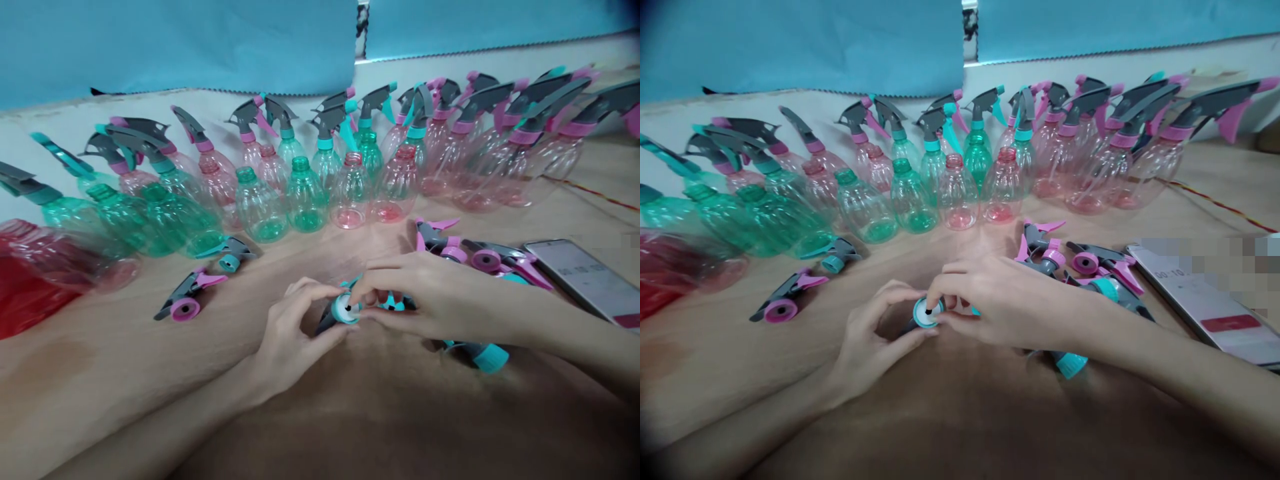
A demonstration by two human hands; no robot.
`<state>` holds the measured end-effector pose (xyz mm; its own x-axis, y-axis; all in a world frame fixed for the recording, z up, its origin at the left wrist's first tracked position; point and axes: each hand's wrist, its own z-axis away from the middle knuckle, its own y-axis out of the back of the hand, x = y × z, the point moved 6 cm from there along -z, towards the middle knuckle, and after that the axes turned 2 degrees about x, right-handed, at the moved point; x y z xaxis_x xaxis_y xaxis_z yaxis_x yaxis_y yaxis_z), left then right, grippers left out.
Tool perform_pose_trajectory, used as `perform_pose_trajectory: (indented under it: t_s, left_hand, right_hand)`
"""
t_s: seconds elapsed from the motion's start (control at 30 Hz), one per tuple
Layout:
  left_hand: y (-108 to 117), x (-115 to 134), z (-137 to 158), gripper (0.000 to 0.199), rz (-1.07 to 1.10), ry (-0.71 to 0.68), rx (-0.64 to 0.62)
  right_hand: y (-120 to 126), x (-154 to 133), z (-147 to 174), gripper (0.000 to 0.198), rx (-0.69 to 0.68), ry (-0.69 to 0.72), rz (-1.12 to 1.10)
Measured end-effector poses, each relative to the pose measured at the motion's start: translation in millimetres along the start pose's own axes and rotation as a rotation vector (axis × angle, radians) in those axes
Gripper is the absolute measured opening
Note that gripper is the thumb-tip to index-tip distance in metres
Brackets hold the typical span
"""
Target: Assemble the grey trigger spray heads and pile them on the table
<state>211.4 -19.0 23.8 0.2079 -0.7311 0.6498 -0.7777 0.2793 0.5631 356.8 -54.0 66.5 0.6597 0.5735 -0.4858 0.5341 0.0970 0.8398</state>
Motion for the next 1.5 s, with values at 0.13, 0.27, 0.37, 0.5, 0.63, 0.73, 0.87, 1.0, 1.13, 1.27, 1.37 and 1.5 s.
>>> perform_pose_trajectory:
  t_s: [0.13, 0.27, 0.37, 0.5, 0.63, 0.73, 0.87, 1.0, 1.13, 1.27, 1.37, 1.5]
  left_hand:
    - [-0.3, 0.3, -0.3, 0.032, -0.002, -0.019, 0.006]
    - [-0.8, 0.3, -0.1, 0.032, -0.013, -0.026, 0.002]
    - [-1.6, 3.6, -0.7, 0.031, 0.004, -0.065, -0.012]
    - [-2.8, 5.2, -1.9, 0.029, -0.001, -0.059, -0.024]
    - [-2.5, 5.5, -1.8, 0.03, -0.017, -0.043, -0.022]
    - [-1.9, 5.3, -1.4, 0.029, -0.019, -0.042, -0.017]
    - [-2.0, 3.6, -0.6, 0.031, -0.016, -0.05, -0.018]
    - [-1.5, 2.5, 0.1, 0.033, -0.012, -0.07, -0.015]
    - [-0.8, 4.0, -0.5, 0.034, -0.006, -0.102, -0.013]
    - [-2.4, 6.2, -0.6, 0.035, 0.023, -0.155, -0.031]
    - [-2.7, 6.4, 0.4, 0.033, 0.037, -0.18, -0.03]
    - [-1.9, 6.2, 1.6, 0.029, 0.032, -0.192, -0.021]
  right_hand:
    - [1.8, 0.6, 1.6, 0.011, -0.016, -0.013, 0.029]
    - [-0.2, 1.0, 1.6, 0.009, 0.001, -0.003, 0.029]
    - [-3.8, 1.8, -0.2, 0.007, 0.005, -0.005, 0.027]
    - [-6.5, 2.3, -1.2, 0.006, -0.027, -0.016, 0.061]
    - [-3.9, 0.5, 0.2, 0.005, -0.023, -0.002, 0.077]
    - [-2.0, 0.1, 0.7, 0.008, 0.0, -0.009, 0.092]
    - [-3.8, -2.2, 1.4, 0.015, 0.008, 0.002, 0.112]
    - [-5.4, -6.9, 3.0, 0.02, 0.025, 0.03, 0.138]
    - [-7.6, -7.2, 4.5, 0.024, 0.014, 0.0, 0.192]
    - [-8.8, -8.7, 4.2, 0.024, 0.041, 0.0, 0.215]
    - [-10.7, -10.2, 3.2, 0.024, 0.058, -0.004, 0.218]
    - [-14.7, -10.4, 2.9, 0.025, 0.048, 0.013, 0.191]
